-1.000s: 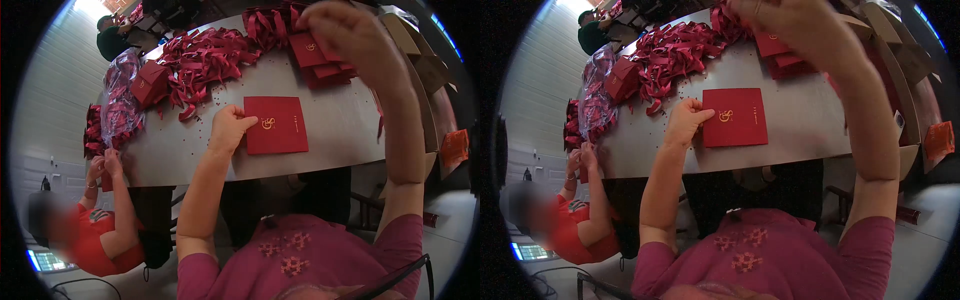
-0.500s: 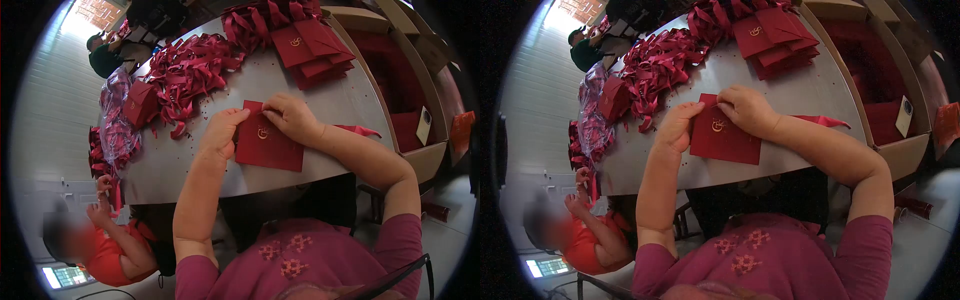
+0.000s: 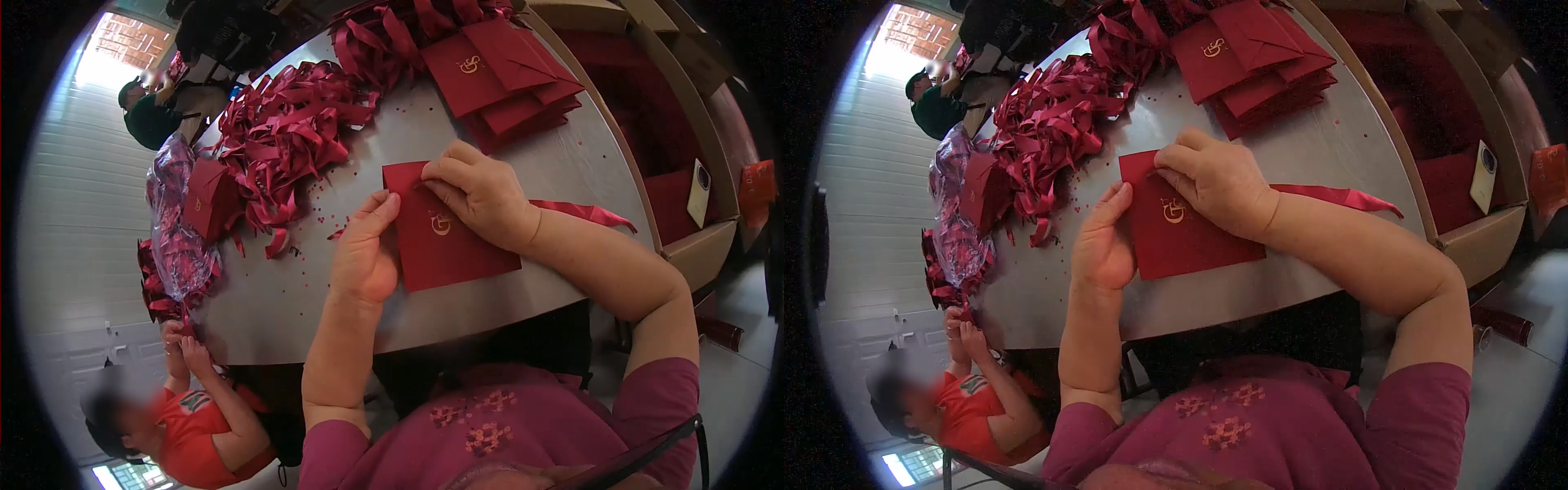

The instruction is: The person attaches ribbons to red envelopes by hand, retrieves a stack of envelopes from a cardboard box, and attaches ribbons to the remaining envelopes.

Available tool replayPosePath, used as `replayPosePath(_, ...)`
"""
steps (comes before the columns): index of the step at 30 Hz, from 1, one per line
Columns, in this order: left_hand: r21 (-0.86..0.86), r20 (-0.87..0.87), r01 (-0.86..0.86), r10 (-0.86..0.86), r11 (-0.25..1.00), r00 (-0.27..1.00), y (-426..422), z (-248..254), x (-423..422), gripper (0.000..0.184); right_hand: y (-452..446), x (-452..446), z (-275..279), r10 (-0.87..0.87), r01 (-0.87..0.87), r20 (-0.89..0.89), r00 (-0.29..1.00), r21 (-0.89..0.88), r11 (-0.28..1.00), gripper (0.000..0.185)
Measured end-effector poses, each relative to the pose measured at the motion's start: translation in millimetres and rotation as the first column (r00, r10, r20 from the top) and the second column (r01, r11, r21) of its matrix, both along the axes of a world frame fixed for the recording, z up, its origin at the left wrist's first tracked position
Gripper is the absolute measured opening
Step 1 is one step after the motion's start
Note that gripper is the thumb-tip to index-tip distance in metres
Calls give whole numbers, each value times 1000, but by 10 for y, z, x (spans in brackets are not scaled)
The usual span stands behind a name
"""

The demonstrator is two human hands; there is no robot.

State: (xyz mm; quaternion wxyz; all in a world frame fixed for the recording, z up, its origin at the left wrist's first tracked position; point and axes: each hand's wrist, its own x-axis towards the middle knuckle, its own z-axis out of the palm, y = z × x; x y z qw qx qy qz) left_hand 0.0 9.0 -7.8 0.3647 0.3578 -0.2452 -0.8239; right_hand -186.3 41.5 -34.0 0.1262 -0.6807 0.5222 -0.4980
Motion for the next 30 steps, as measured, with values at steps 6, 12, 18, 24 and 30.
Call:
replayPosePath(6,17,-29,-19,19,1000,999,48,18,45,10,-7,29,-53,53,-54,-18,998,-85,995,12)
replayPosePath(12,-4,4,-22,22,1000,1000,55,35,76,16,-16,32,-84,93,-95,-23,995,-94,991,13)
replayPosePath(18,-203,201,-2,44,979,979,62,-12,63,17,-19,49,-116,107,-110,-35,994,-95,989,9)
replayPosePath(24,-196,198,-116,155,974,968,7,-94,-42,11,6,69,-106,95,-100,-189,977,-20,995,16)
replayPosePath(30,-123,103,-143,156,982,982,-42,-159,54,14,43,117,-48,193,-195,-38,980,-69,978,9)
